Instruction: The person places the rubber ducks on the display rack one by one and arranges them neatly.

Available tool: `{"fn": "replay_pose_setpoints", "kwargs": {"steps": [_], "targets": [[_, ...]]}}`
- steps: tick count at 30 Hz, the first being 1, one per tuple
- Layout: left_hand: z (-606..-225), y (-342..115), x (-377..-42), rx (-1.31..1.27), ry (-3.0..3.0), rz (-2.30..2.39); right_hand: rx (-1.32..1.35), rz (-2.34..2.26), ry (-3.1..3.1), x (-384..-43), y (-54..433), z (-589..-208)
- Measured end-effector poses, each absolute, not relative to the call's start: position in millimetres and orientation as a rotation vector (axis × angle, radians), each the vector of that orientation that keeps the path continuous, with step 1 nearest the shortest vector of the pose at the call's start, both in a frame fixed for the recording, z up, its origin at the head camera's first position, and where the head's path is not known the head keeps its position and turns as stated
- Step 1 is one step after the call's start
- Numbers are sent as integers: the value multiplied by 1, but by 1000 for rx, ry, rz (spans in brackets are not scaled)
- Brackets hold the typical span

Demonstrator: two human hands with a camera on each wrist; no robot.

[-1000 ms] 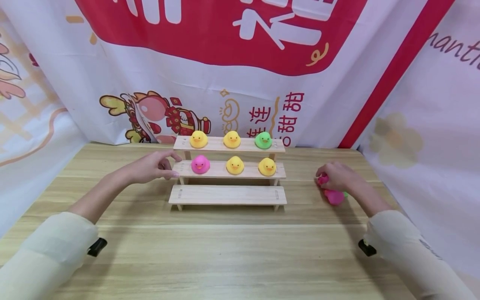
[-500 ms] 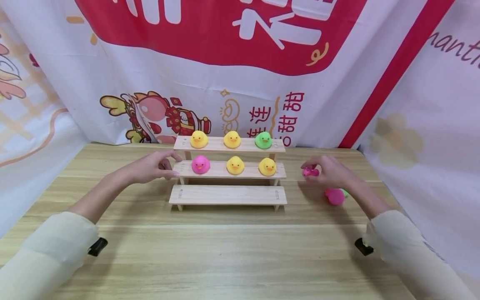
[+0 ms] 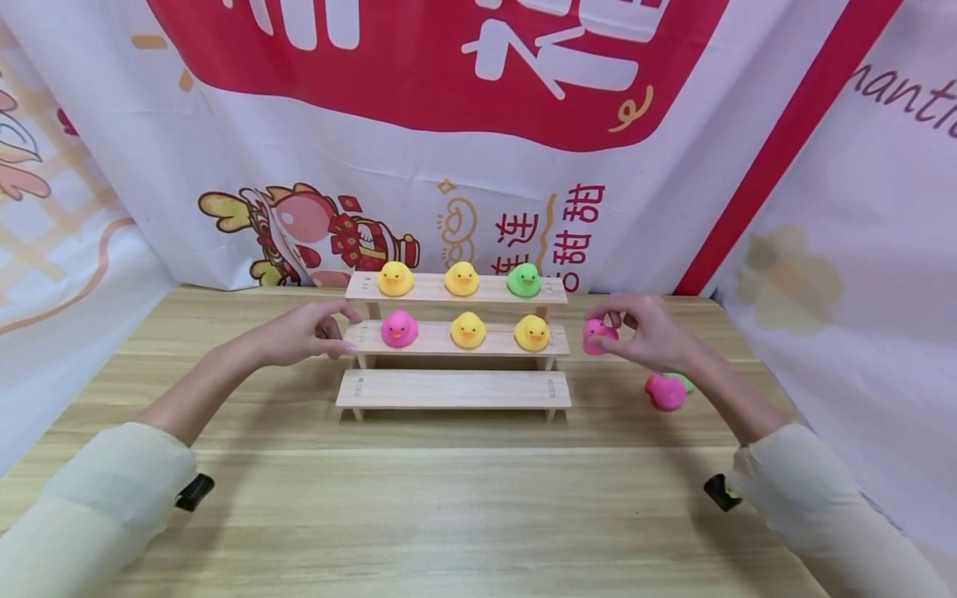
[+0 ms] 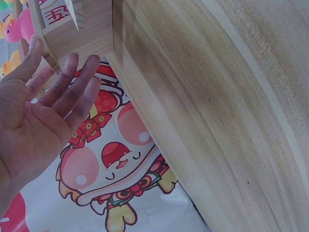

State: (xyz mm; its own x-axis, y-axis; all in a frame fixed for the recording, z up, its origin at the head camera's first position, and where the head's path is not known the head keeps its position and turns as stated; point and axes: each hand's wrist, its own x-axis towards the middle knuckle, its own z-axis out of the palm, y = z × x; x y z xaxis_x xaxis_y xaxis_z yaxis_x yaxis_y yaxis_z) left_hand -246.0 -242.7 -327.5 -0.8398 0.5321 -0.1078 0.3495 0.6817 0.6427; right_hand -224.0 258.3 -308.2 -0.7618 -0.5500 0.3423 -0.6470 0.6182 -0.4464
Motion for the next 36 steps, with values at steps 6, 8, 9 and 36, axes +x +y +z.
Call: {"fn": "replay_pose_setpoints", "kwargs": {"steps": [6, 8, 9, 36], "targets": [[-329, -243, -247, 700, 2602, 922, 1021, 875, -2577, -217, 247, -294], [-329, -243, -247, 704, 2598, 930, 1018, 882, -2580, -215, 243, -289], [-330, -243, -248, 706, 2598, 932, 1014, 889, -2585, -214, 241, -287], [-330, -242, -247, 706, 2594, 940, 1381, 1204, -2460, -211, 167, -271]]}}
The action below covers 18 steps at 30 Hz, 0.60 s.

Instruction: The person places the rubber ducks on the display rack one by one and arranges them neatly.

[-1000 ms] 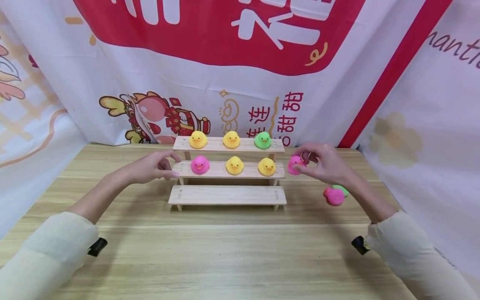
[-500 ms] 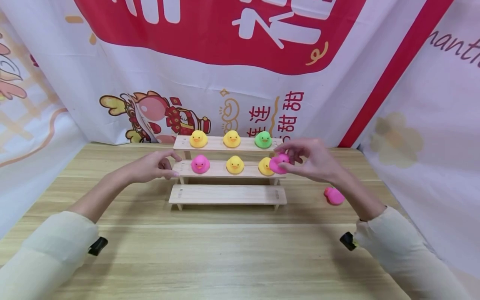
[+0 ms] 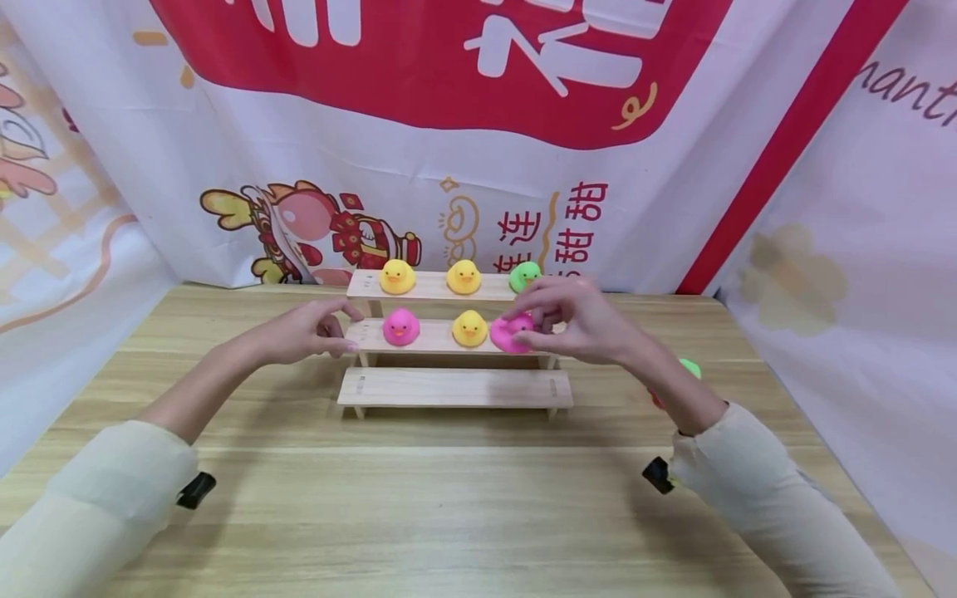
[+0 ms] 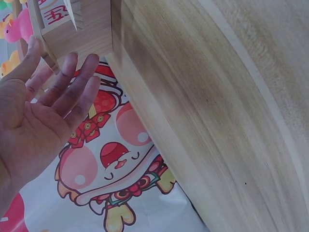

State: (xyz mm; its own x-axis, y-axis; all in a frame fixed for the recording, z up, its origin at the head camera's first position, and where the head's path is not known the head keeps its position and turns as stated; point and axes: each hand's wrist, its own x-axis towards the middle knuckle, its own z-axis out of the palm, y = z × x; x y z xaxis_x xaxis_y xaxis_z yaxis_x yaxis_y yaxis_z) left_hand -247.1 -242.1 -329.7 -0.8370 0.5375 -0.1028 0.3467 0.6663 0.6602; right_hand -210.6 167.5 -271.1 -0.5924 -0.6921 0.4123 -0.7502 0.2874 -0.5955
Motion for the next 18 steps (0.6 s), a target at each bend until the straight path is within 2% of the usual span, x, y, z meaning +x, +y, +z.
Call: {"fn": "replay_pose_setpoints", "kwargs": {"steps": [18], "targets": [[-331, -243, -248, 709, 2588, 961, 1507, 1235, -2605, -207, 131, -278]]}}
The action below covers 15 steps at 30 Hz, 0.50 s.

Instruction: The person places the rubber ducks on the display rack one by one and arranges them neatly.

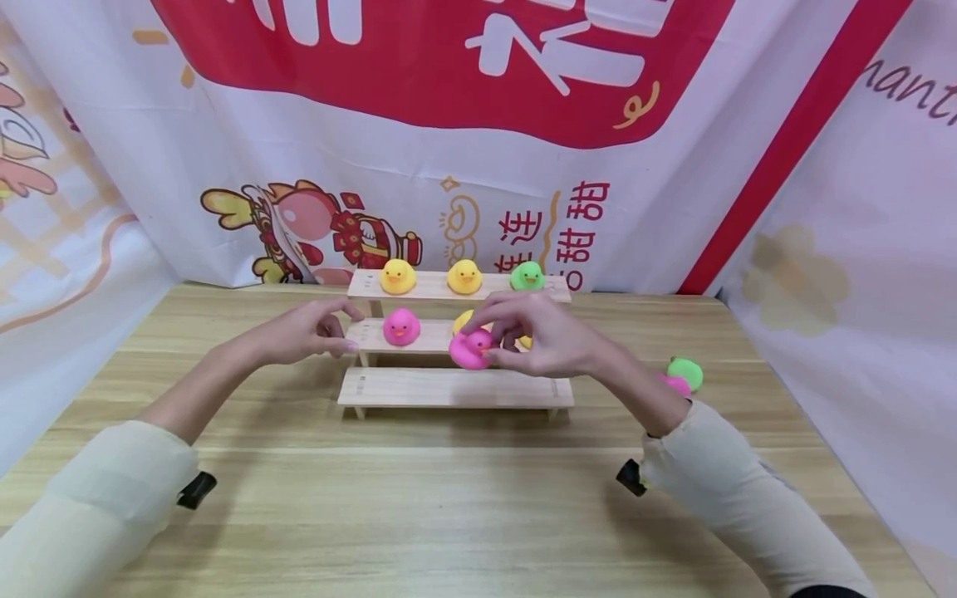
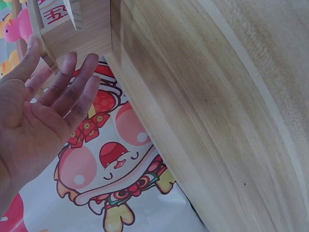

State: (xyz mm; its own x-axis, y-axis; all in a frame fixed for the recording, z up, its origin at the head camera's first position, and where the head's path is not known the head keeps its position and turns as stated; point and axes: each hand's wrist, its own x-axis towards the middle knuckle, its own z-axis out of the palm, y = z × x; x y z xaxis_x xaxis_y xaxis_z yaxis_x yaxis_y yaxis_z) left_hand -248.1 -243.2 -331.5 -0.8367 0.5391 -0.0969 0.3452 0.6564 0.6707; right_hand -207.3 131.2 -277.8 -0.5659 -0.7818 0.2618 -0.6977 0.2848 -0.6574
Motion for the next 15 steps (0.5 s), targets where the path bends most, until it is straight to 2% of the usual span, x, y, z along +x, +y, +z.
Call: {"fn": "replay_pose_setpoints", "kwargs": {"steps": [15], "targets": [[-333, -243, -248, 718, 2597, 964, -1366, -1020, 2502, -201, 86, -298]]}}
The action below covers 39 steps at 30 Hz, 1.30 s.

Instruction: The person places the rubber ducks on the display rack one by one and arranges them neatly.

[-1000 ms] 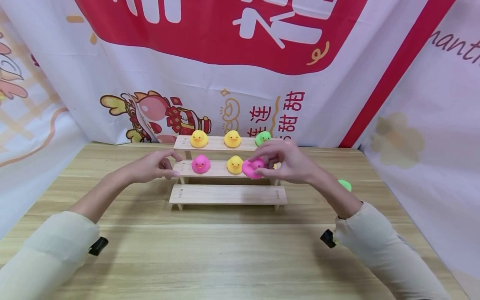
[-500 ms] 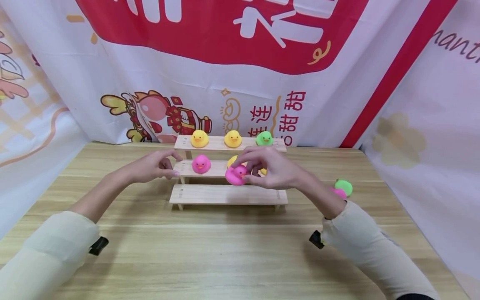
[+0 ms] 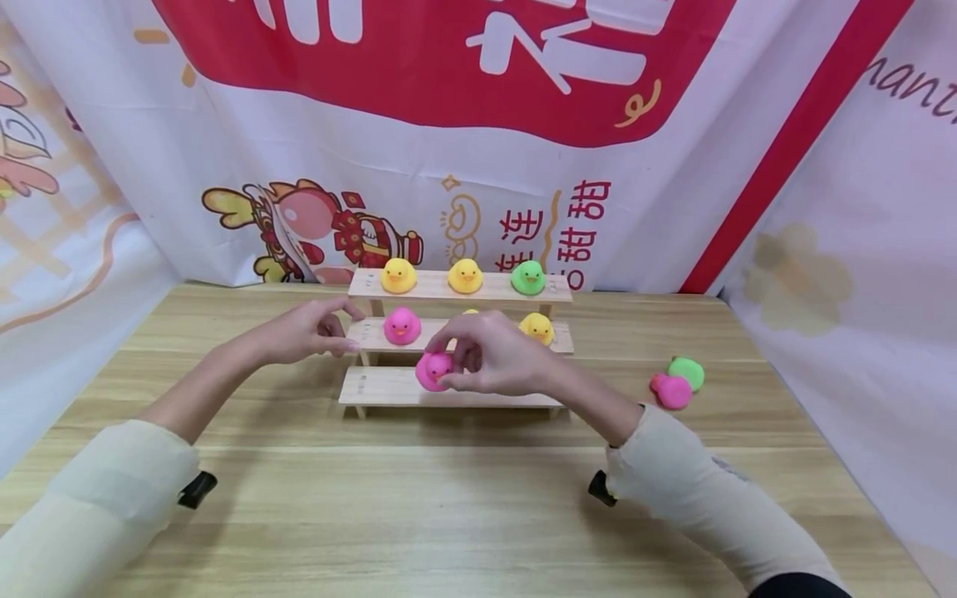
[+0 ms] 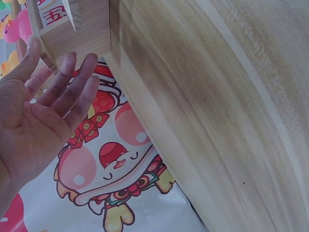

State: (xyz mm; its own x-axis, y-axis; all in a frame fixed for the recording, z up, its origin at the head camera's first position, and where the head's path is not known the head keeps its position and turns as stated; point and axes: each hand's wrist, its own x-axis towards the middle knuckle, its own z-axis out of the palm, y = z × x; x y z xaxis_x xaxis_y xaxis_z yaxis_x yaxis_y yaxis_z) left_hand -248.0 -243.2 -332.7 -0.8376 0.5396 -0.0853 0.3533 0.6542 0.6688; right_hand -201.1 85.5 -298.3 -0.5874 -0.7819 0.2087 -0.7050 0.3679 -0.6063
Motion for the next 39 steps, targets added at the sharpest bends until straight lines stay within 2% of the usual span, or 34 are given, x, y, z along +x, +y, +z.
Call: {"fn": "replay_pose_setpoints", "kwargs": {"steps": [14, 39], "targets": [[-332, -243, -247, 704, 2594, 963, -1365, -916, 2580, -205, 44, -329], [-331, -245, -248, 705, 2591, 951, -1356, -930, 2621, -209, 32, -344]]}}
